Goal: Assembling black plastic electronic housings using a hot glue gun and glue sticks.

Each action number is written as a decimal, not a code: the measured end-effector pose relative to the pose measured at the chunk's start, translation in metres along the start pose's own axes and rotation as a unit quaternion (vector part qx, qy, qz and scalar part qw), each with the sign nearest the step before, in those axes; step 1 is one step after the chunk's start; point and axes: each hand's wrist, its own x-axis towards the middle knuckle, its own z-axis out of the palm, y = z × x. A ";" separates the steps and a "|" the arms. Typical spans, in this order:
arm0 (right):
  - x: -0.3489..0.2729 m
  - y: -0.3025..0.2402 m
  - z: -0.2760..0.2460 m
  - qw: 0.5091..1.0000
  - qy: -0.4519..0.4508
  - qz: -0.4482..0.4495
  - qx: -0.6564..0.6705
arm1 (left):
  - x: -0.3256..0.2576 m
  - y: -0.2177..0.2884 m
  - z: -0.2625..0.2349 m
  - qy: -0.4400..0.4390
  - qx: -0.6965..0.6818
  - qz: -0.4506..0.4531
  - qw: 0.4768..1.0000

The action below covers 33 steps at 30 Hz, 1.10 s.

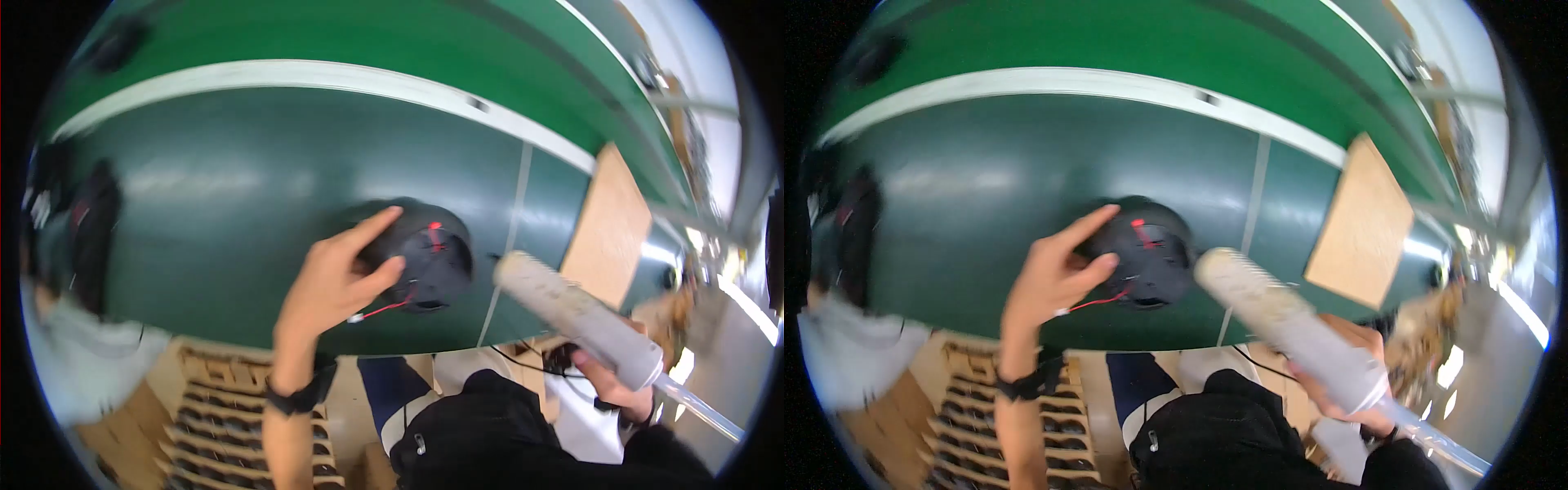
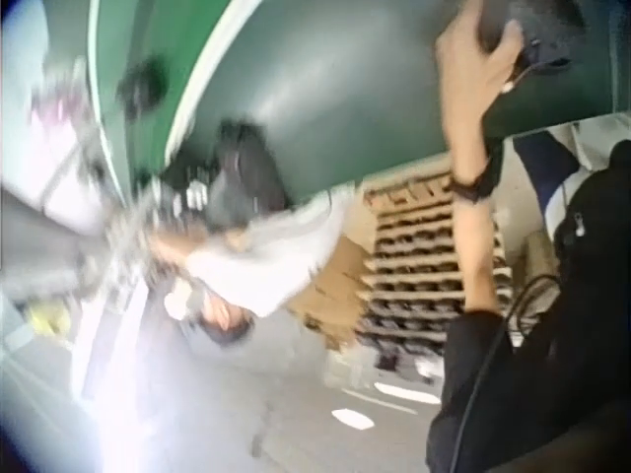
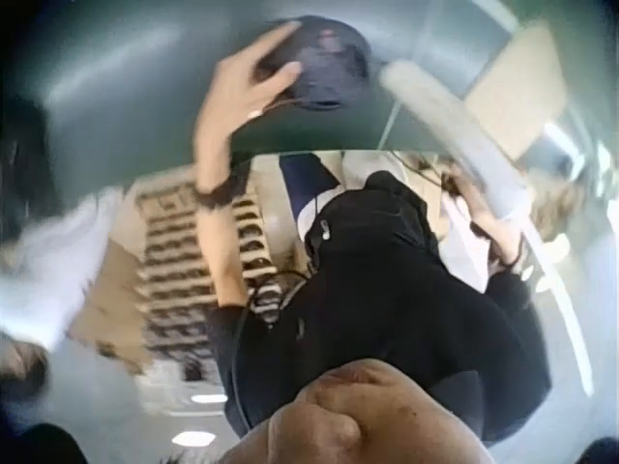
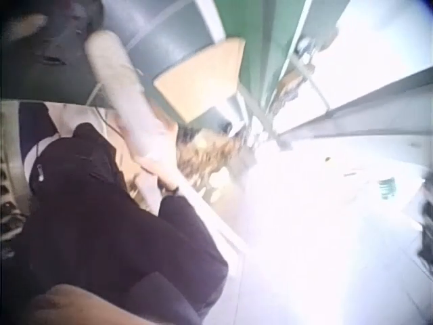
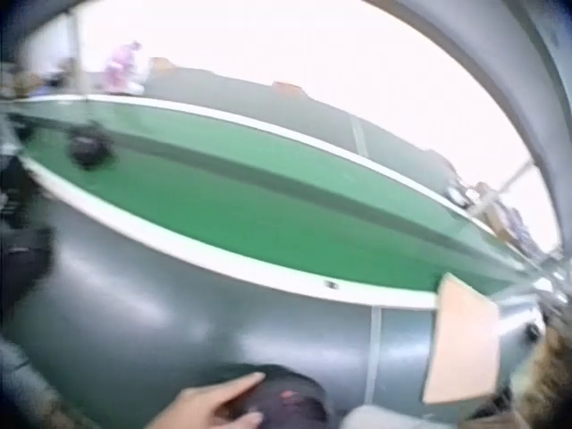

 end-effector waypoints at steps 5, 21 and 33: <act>-0.033 0.017 0.016 0.947 0.120 0.117 0.274 | -0.116 -0.041 -0.003 0.208 -0.103 0.040 0.972; 0.028 0.034 0.029 0.949 0.062 -0.085 0.298 | -0.756 -0.124 0.219 0.906 -0.368 0.069 0.199; -0.035 -0.048 0.066 0.938 0.138 -0.110 0.300 | -0.916 -0.265 0.210 0.952 0.050 -0.163 0.254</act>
